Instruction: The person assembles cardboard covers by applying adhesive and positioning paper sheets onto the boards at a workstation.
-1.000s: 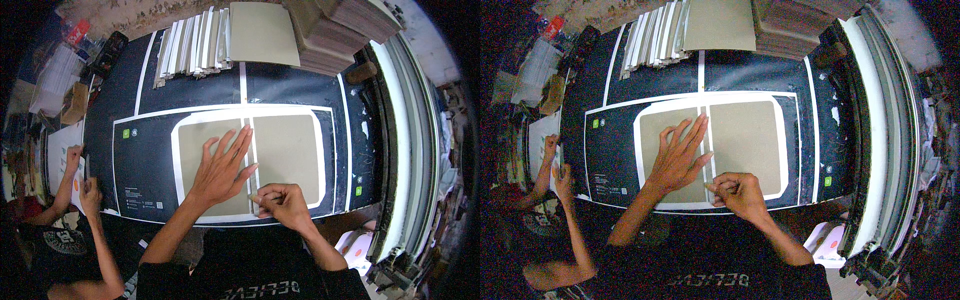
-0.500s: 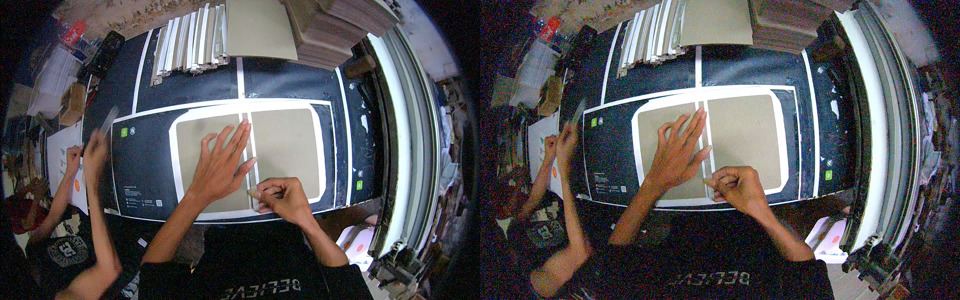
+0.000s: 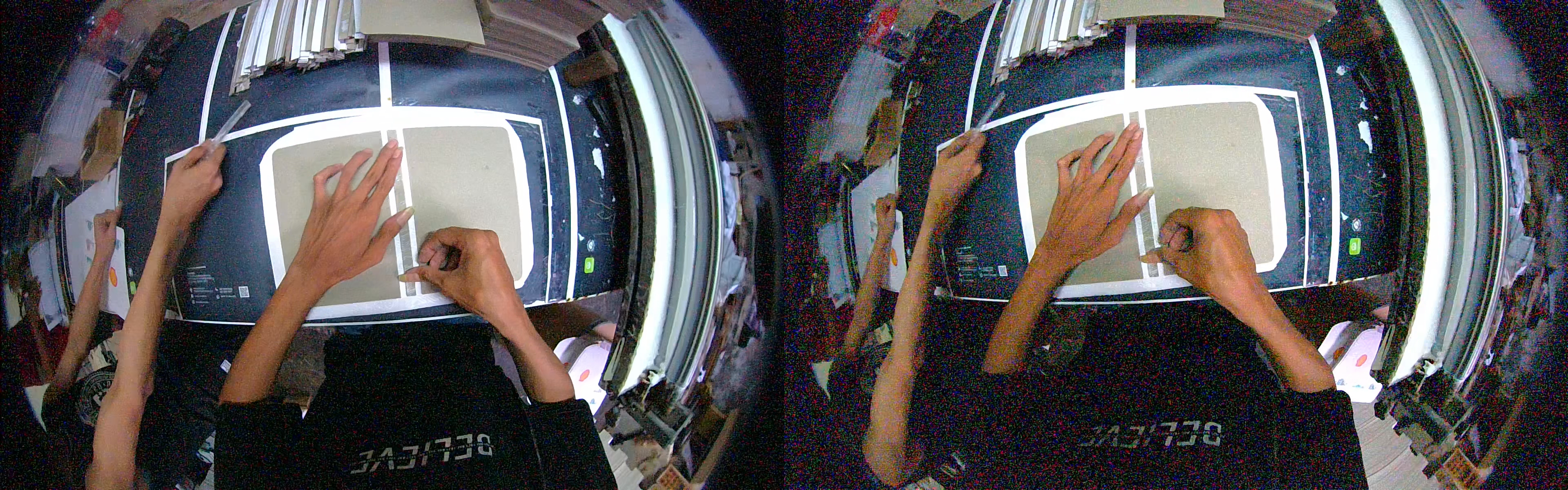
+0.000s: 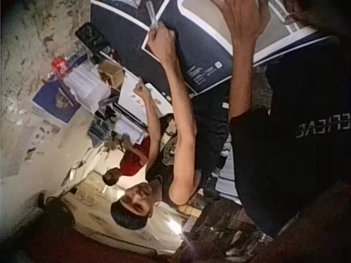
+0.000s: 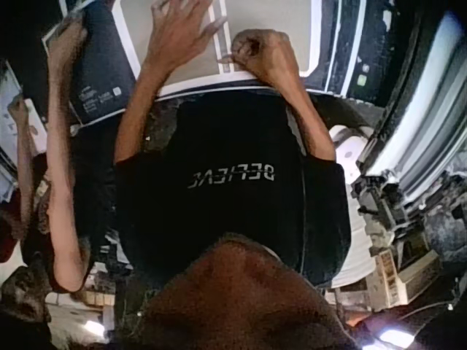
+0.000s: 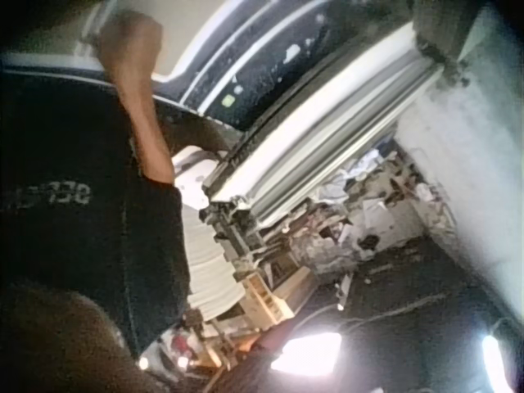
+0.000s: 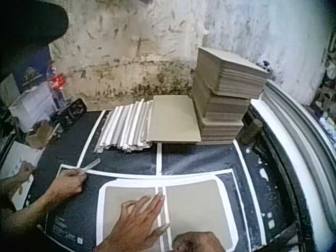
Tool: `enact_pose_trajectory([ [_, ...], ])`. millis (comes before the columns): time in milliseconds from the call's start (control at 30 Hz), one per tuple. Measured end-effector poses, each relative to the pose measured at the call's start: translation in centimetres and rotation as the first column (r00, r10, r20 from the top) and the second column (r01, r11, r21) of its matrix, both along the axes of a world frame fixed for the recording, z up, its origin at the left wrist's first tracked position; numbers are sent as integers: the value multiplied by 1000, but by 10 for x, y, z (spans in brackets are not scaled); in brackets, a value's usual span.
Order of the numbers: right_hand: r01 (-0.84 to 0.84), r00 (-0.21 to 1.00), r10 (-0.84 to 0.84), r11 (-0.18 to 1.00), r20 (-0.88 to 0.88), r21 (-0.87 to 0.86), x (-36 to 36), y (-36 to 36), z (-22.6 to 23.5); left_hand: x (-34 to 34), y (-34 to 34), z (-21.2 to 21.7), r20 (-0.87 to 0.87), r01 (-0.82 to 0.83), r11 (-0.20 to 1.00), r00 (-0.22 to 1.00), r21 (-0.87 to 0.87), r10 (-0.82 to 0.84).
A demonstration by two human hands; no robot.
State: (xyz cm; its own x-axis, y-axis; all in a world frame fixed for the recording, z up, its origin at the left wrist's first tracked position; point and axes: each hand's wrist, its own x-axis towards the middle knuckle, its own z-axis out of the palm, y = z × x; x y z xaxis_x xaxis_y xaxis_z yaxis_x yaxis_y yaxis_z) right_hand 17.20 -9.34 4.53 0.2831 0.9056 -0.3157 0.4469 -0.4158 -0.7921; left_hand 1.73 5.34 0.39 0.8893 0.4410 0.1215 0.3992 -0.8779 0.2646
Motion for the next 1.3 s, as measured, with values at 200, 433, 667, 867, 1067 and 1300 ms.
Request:
enact_pose_trajectory([
  [200,-23,999,22,1000,49,16,1,1,-9,1,0,0,-23,-11,1000,1000,8,11],
  [433,-38,999,37,997,-17,-61,2,2,-2,0,-5,-2,-29,-16,1000,999,11,17],
  [667,-45,999,44,994,-15,-97,6,4,-9,3,0,4,-48,-3,998,999,60,6],
  [867,-161,979,168,985,119,-64,0,-1,7,4,-1,8,-72,-17,1000,997,13,17],
  [1067,-167,962,176,984,210,-64,-3,0,4,8,-1,11,-79,-13,999,997,-36,10],
  [1300,-198,954,222,971,200,-132,-2,3,6,8,-2,6,-104,-38,998,994,-50,33],
])
